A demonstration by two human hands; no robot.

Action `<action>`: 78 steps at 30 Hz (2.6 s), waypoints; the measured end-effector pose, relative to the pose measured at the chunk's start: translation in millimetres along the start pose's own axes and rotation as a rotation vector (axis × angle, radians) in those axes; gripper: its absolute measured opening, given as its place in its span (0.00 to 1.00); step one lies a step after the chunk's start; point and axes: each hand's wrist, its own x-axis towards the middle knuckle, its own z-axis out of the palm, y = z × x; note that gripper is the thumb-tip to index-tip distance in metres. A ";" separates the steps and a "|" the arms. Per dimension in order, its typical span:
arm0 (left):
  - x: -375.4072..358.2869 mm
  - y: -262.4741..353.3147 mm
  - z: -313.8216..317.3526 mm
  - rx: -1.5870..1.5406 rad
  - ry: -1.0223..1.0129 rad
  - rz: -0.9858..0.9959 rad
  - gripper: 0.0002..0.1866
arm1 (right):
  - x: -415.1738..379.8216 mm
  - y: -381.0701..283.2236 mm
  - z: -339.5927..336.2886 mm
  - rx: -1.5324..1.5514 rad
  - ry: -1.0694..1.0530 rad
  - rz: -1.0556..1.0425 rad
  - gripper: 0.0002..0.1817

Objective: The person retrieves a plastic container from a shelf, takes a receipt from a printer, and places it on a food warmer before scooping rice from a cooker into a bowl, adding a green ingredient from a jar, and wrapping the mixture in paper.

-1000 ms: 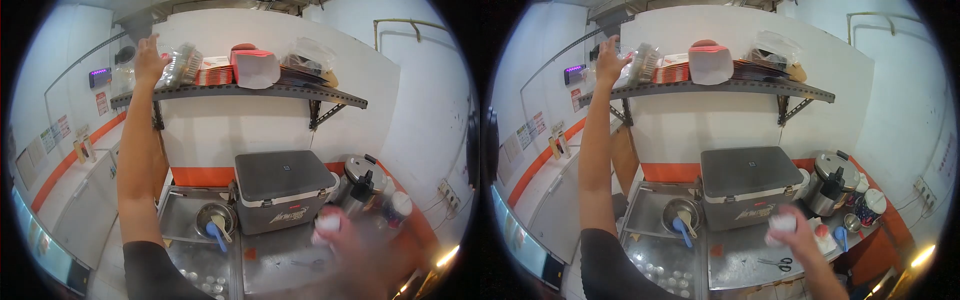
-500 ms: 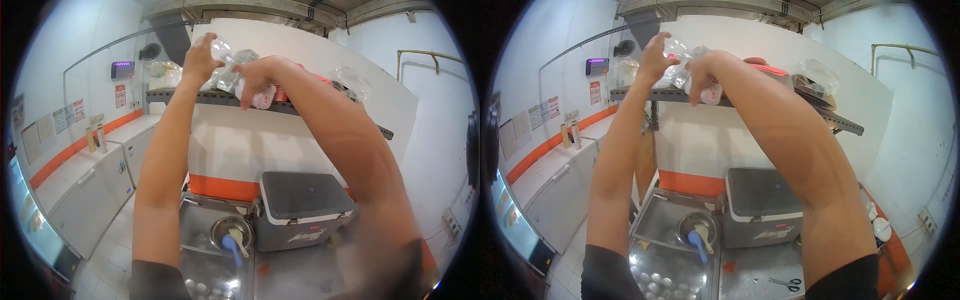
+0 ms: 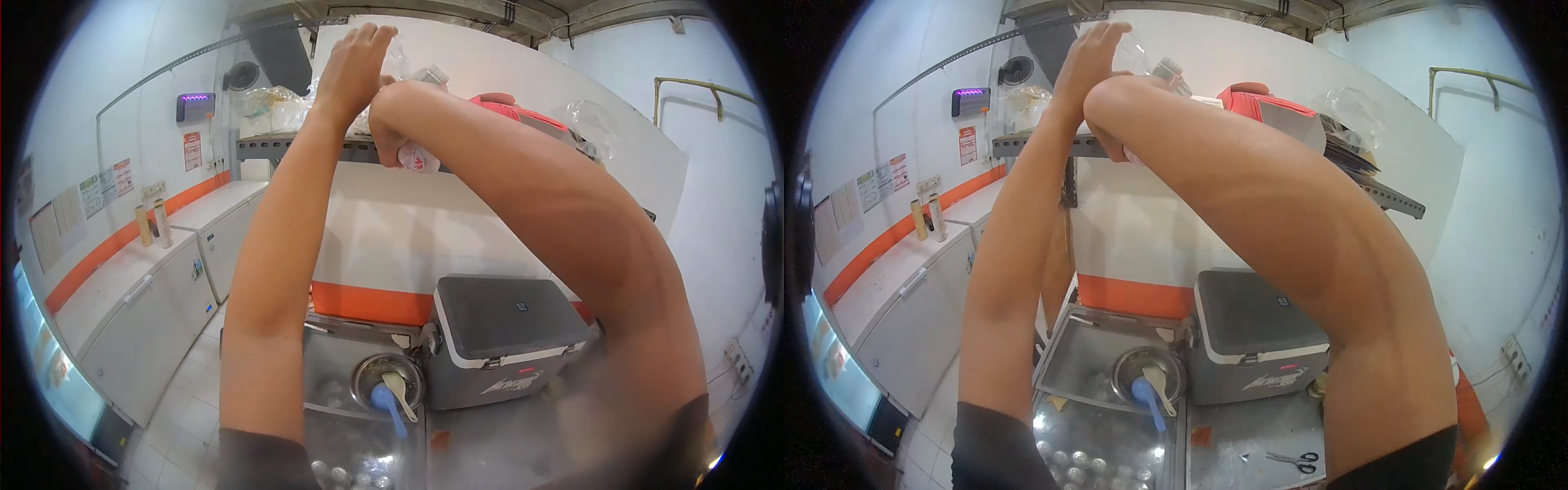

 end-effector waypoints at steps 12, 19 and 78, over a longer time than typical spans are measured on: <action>20.1 -4.2 -33.1 0.099 0.202 -0.116 0.35 | -3.6 -5.0 -6.5 -0.077 -0.061 0.010 0.18; 21.9 38.7 -80.9 0.303 0.334 -0.066 0.29 | -11.1 12.9 -2.3 0.209 -0.102 -0.032 0.21; -177.4 1374.5 -533.7 -2.063 -0.374 0.793 0.06 | -1341.9 -86.0 488.7 1.208 0.651 2.873 0.40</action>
